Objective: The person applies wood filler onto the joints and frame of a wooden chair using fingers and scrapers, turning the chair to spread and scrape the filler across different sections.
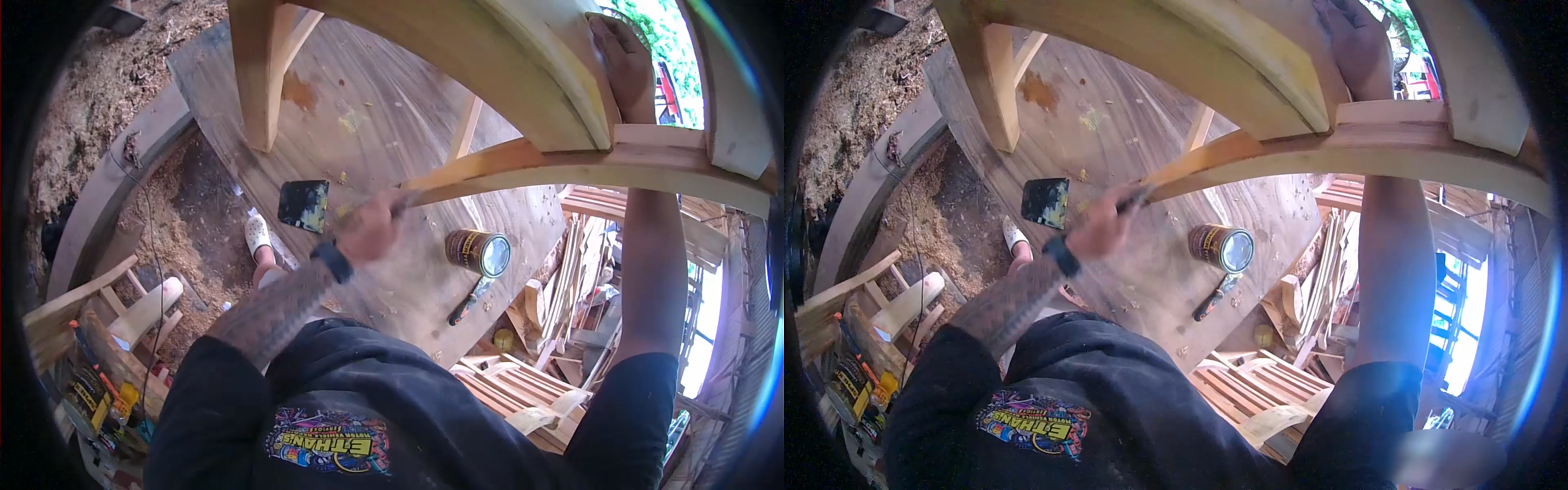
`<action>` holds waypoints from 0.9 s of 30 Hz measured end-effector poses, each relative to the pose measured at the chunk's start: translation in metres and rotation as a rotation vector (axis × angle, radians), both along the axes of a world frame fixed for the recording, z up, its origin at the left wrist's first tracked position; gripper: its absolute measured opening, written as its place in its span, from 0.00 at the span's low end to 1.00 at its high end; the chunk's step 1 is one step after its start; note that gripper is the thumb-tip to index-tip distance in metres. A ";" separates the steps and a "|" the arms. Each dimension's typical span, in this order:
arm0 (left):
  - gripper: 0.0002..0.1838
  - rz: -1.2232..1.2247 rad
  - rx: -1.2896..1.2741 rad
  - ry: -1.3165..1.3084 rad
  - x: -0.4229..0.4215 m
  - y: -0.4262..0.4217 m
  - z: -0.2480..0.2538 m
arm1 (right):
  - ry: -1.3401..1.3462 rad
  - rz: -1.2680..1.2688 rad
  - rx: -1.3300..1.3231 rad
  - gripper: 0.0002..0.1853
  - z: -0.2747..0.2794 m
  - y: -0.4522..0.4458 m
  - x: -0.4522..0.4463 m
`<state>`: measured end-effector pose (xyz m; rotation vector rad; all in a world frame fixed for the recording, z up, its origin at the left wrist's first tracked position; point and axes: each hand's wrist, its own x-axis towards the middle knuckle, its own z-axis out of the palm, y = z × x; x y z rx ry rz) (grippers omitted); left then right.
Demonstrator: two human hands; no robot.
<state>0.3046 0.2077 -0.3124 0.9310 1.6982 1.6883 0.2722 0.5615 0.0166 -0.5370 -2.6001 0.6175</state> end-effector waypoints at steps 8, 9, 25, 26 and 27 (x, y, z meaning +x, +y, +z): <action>0.19 -0.236 -0.267 -0.578 -0.040 0.043 -0.032 | 0.049 0.041 -0.071 0.18 -0.006 0.014 -0.005; 0.20 -0.274 -0.208 -0.617 -0.042 0.046 -0.026 | 0.032 0.031 -0.044 0.19 -0.004 0.010 -0.007; 0.17 0.010 -0.127 0.389 0.011 0.045 -0.006 | 0.072 0.013 0.125 0.19 -0.004 -0.024 0.002; 0.17 0.017 -0.145 0.365 0.017 0.049 0.003 | 0.080 0.012 0.130 0.19 -0.003 -0.024 0.001; 0.17 0.031 -0.173 0.332 0.025 0.050 0.011 | 0.081 0.008 0.131 0.19 -0.004 -0.024 -0.001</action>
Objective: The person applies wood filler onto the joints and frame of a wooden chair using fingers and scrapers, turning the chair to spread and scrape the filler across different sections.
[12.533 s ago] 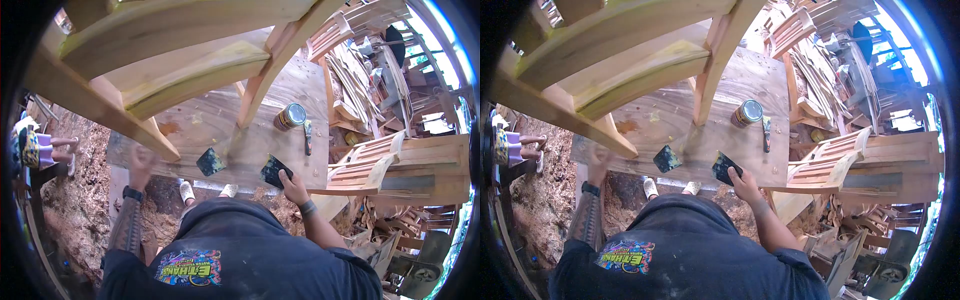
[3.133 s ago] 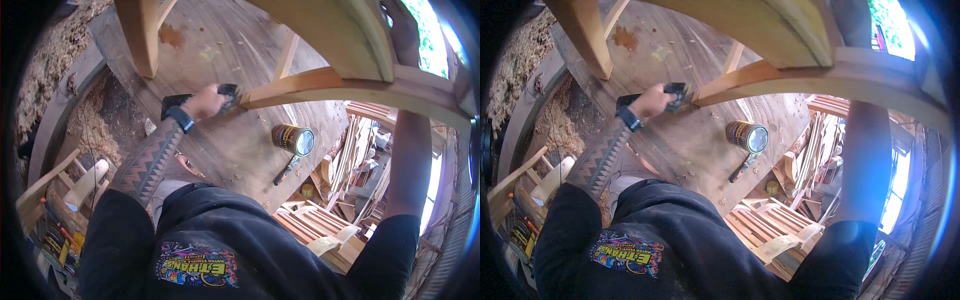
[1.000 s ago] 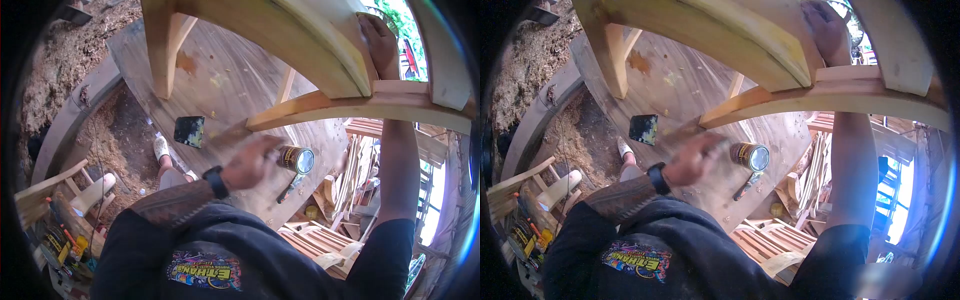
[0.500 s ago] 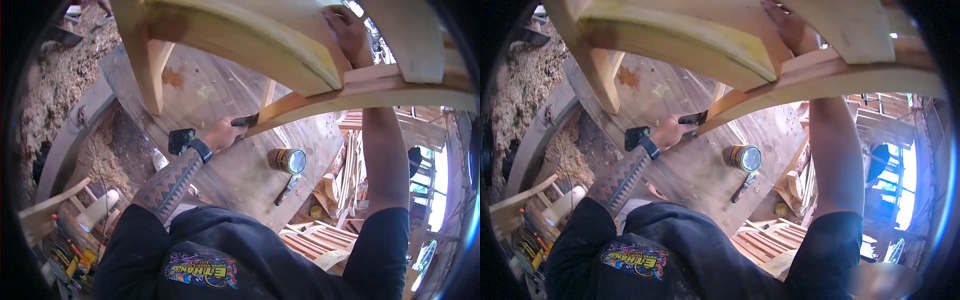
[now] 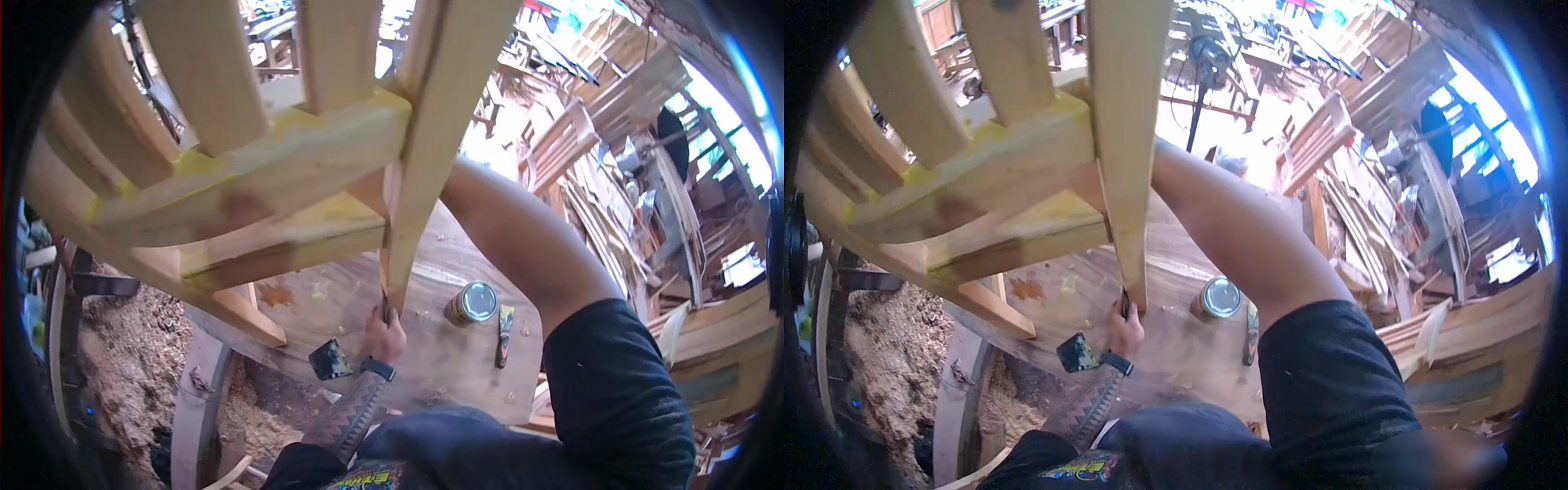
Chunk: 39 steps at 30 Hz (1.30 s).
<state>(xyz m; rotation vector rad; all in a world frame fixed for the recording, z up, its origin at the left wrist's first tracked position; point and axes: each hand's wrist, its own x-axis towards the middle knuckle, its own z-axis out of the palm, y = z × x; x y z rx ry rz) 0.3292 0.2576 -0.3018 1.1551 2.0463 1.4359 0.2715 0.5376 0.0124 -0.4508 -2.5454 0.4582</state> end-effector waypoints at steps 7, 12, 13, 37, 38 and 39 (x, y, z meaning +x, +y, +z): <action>0.20 -0.079 0.163 -0.214 -0.021 -0.024 0.089 | 0.015 0.013 0.057 0.19 0.002 0.010 0.001; 0.14 -0.034 0.010 -0.490 -0.064 -0.011 -0.045 | -0.012 0.006 0.093 0.19 0.002 0.010 0.006; 0.15 -0.034 -0.042 -0.662 -0.063 -0.004 -0.044 | -0.018 0.005 0.102 0.19 0.003 0.010 0.005; 0.19 -0.353 0.160 -0.597 -0.064 -0.048 0.128 | -0.052 -0.057 0.216 0.20 0.001 -0.008 0.005; 0.19 -0.232 0.133 -0.449 -0.073 -0.045 0.102 | -0.057 -0.065 0.219 0.20 0.000 -0.007 0.006; 0.19 -0.105 0.102 -0.304 -0.078 -0.042 0.086 | -0.057 -0.071 0.221 0.20 0.000 -0.006 0.004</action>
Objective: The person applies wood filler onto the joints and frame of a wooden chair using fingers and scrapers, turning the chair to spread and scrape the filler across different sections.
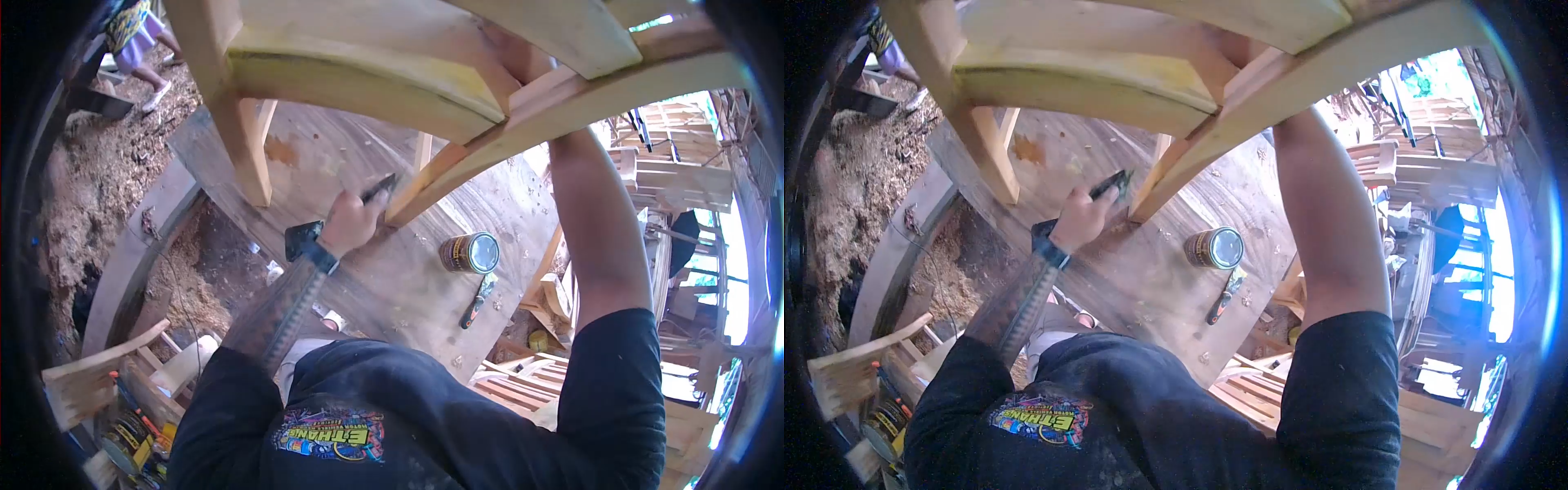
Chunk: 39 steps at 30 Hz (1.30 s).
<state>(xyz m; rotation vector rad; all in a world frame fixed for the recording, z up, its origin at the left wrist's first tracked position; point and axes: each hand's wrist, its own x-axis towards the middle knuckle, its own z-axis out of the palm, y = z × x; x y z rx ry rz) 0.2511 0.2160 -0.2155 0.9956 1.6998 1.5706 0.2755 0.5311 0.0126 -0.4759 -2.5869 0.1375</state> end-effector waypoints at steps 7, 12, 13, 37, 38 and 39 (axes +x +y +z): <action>0.23 0.029 0.553 0.226 0.031 0.053 0.019 | 0.035 -0.061 -0.155 0.20 0.006 -0.005 -0.007; 0.31 -0.063 0.405 0.328 0.052 0.028 -0.029 | -0.021 -0.123 -0.207 0.20 0.005 0.001 -0.009; 0.30 -0.124 0.363 0.298 0.046 0.015 -0.042 | -0.020 -0.111 -0.202 0.19 0.003 0.010 -0.009; 0.27 0.093 0.496 1.127 0.024 0.029 0.079 | -0.062 0.106 0.181 0.17 -0.002 0.017 0.002; 0.27 0.100 0.490 1.158 0.028 0.035 0.078 | -0.065 0.103 0.151 0.17 -0.001 0.016 0.002; 0.27 0.108 0.477 1.191 0.032 0.039 0.070 | -0.077 0.097 0.085 0.17 0.001 0.016 0.002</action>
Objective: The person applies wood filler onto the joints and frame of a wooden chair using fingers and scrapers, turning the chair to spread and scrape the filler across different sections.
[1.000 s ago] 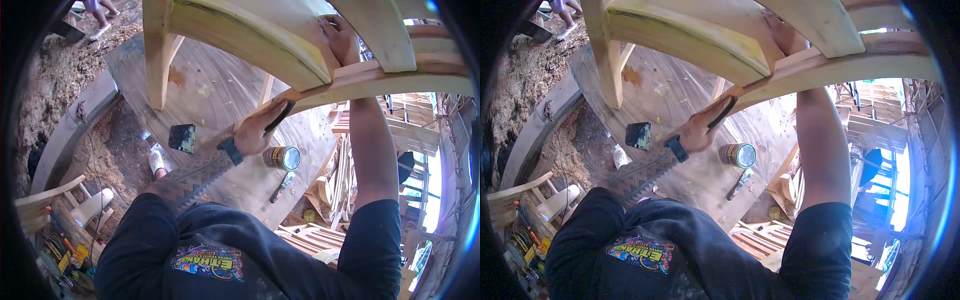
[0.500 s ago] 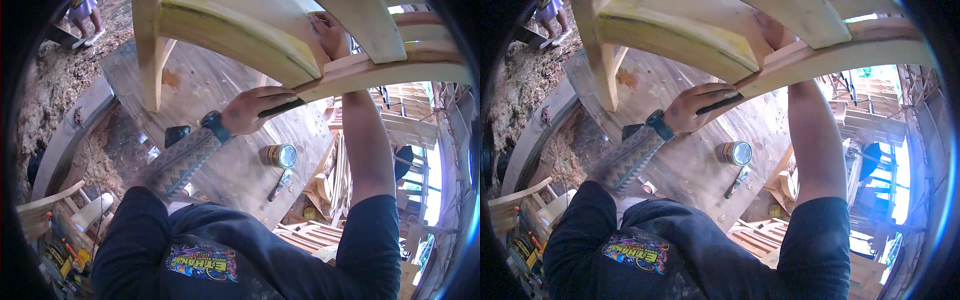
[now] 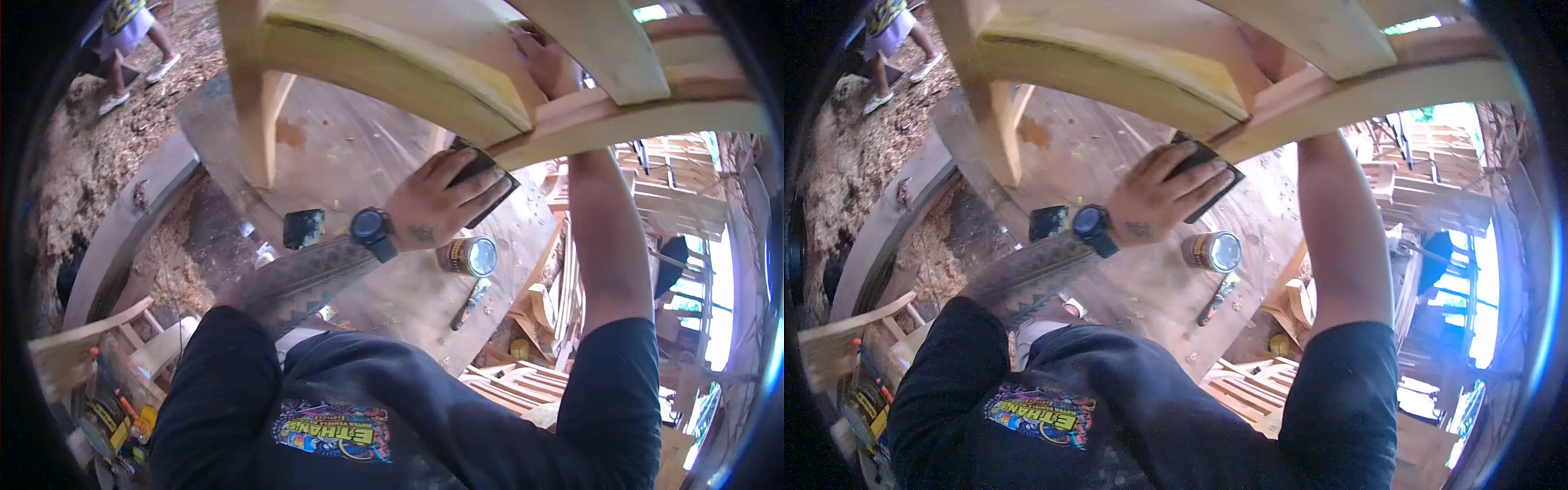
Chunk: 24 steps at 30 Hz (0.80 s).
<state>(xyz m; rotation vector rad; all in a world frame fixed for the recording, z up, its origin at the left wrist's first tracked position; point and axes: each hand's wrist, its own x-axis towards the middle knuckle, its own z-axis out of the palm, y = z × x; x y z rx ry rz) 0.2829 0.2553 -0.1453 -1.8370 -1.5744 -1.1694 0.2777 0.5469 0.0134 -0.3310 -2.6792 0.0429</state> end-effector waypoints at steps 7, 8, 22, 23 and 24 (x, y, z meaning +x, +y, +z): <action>0.24 -0.128 -0.227 -0.822 -0.005 -0.031 -0.130 | 0.011 0.075 -0.240 0.17 -0.005 0.027 -0.002; 0.24 -0.176 -0.198 -1.057 -0.006 -0.031 -0.146 | 0.023 0.023 -0.162 0.17 -0.010 0.030 -0.007; 0.23 -0.239 -0.976 -1.033 -0.060 -0.097 -0.166 | 0.178 0.144 0.423 0.19 -0.013 0.012 0.004; 0.22 -0.154 -0.945 -1.133 -0.060 -0.106 -0.173 | 0.192 0.152 0.783 0.20 -0.016 0.021 0.002; 0.21 0.094 -0.906 -1.002 -0.058 -0.115 -0.181 | 0.199 0.136 0.773 0.20 -0.022 0.028 0.008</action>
